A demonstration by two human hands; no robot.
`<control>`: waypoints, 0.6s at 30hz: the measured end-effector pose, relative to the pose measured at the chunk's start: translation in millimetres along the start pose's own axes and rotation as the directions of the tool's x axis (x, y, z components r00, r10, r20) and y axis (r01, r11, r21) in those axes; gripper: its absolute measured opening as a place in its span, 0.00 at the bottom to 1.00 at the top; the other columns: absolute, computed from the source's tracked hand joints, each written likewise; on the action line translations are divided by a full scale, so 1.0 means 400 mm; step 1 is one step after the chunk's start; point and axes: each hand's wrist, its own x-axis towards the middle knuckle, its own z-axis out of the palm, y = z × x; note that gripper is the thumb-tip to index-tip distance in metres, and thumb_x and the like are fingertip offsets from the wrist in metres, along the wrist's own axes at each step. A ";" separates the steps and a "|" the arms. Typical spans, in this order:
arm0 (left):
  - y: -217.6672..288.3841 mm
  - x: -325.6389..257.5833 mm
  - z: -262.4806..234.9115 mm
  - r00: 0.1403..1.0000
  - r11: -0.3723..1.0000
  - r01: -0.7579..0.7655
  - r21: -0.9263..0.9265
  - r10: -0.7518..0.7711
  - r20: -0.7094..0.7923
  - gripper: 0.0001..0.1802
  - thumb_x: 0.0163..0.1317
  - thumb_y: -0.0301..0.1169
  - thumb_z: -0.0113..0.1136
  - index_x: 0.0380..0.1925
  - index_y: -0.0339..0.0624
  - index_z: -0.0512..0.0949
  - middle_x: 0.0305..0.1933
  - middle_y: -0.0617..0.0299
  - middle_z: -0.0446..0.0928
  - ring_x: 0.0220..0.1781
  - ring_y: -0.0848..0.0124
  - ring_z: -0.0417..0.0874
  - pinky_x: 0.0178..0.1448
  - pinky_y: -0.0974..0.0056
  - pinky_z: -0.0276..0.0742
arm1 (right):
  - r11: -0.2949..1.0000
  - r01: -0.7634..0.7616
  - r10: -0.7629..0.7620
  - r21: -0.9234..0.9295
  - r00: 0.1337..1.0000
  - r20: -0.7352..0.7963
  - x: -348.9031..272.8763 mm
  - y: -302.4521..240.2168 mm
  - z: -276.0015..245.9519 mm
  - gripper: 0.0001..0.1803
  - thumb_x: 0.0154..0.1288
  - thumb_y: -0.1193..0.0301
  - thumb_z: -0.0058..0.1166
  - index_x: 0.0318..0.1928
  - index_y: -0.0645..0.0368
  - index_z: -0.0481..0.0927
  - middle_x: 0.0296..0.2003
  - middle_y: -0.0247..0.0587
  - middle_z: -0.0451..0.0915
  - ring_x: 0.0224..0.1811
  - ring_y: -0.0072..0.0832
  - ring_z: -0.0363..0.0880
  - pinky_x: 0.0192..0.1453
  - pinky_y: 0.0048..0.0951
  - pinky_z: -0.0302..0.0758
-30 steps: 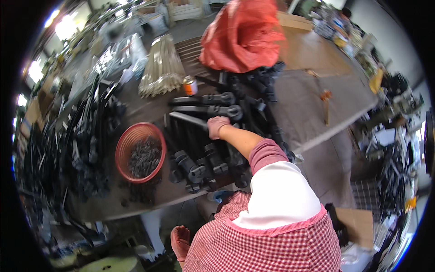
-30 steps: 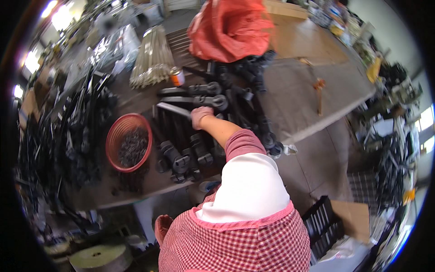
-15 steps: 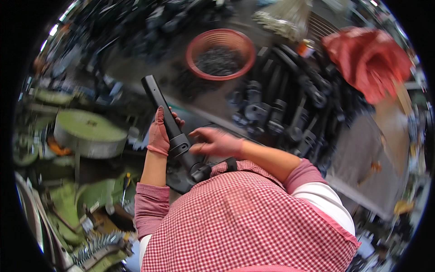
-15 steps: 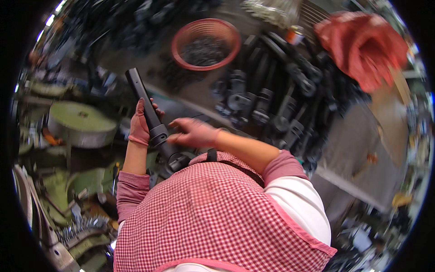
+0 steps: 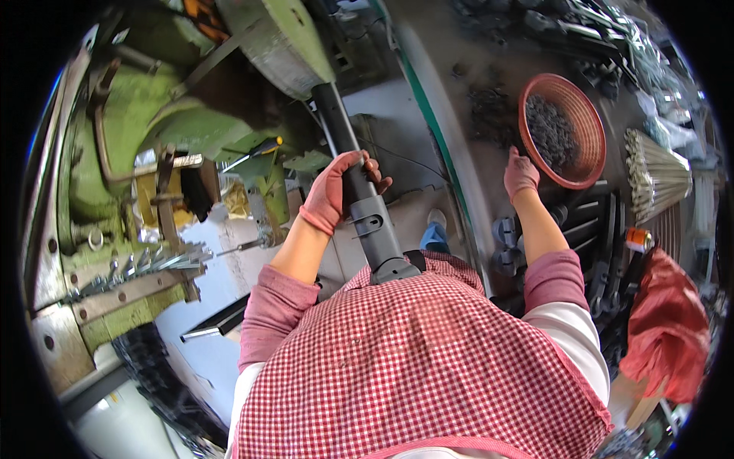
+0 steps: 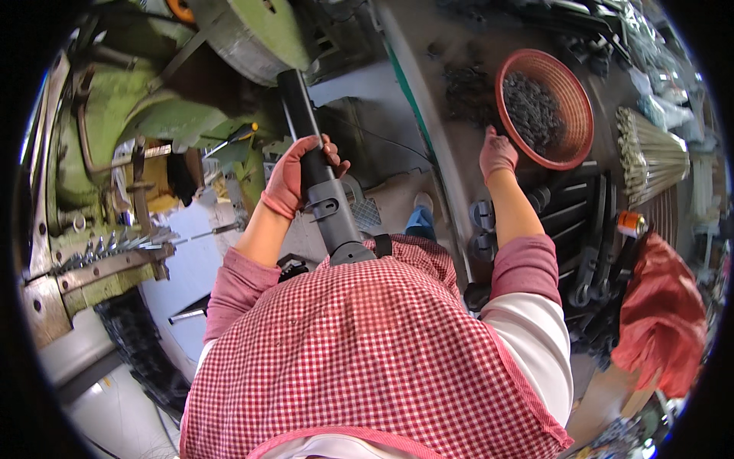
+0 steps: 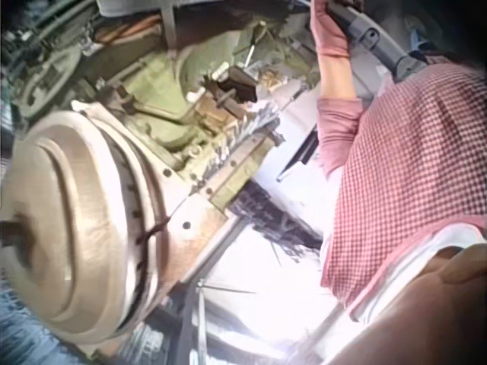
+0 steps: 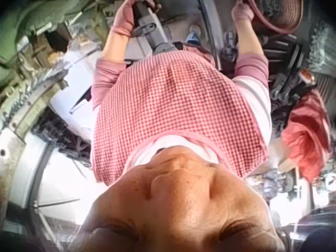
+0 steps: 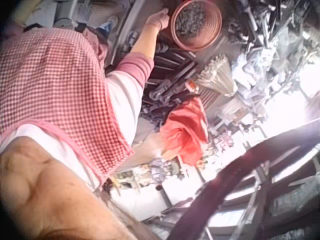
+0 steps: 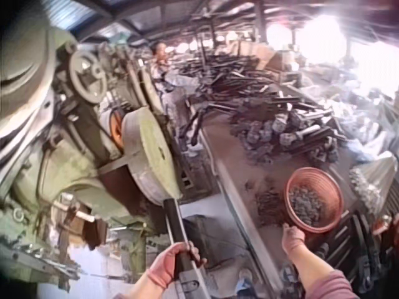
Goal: The person picks small black metal components from a red basket and attaches them to long metal rods using a press machine. The person handles each rod individually, aligns the parts, and operates the press to secure the components before placing the finished rods aside.
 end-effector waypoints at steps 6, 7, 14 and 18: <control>0.049 -0.028 0.028 0.994 0.936 -0.110 0.334 0.097 0.056 0.27 0.68 0.52 0.58 0.50 0.38 0.74 0.38 0.54 0.78 0.41 0.59 0.82 0.59 0.47 0.79 | 1.000 0.020 -0.019 -0.018 1.000 0.017 -0.007 0.016 0.011 0.31 0.68 0.64 0.51 0.71 0.50 0.62 0.51 0.55 0.80 0.53 0.48 0.82 0.53 0.47 0.79; 0.049 -0.039 0.029 0.996 0.940 -0.088 0.331 0.071 0.062 0.27 0.68 0.51 0.58 0.52 0.38 0.74 0.40 0.54 0.79 0.43 0.58 0.82 0.60 0.46 0.78 | 1.000 0.028 -0.028 0.000 1.000 0.004 -0.009 0.015 0.011 0.32 0.68 0.64 0.51 0.71 0.49 0.62 0.51 0.55 0.80 0.53 0.48 0.82 0.54 0.47 0.79; -0.025 -0.044 0.020 0.965 0.877 -0.151 0.456 0.231 -0.123 0.25 0.62 0.51 0.67 0.44 0.39 0.76 0.32 0.61 0.75 0.33 0.68 0.80 0.41 0.60 0.82 | 1.000 0.002 -0.004 -0.030 0.996 -0.089 -0.020 0.035 0.010 0.33 0.66 0.57 0.54 0.70 0.44 0.62 0.60 0.60 0.73 0.56 0.50 0.80 0.57 0.47 0.78; -0.066 -0.052 0.023 0.900 0.820 -0.170 0.546 0.354 -0.253 0.27 0.55 0.56 0.72 0.38 0.45 0.76 0.28 0.65 0.73 0.28 0.72 0.77 0.30 0.67 0.75 | 0.998 0.057 -0.057 0.011 0.998 -0.023 -0.006 0.038 0.021 0.27 0.66 0.61 0.53 0.65 0.47 0.68 0.55 0.57 0.78 0.55 0.50 0.80 0.57 0.48 0.77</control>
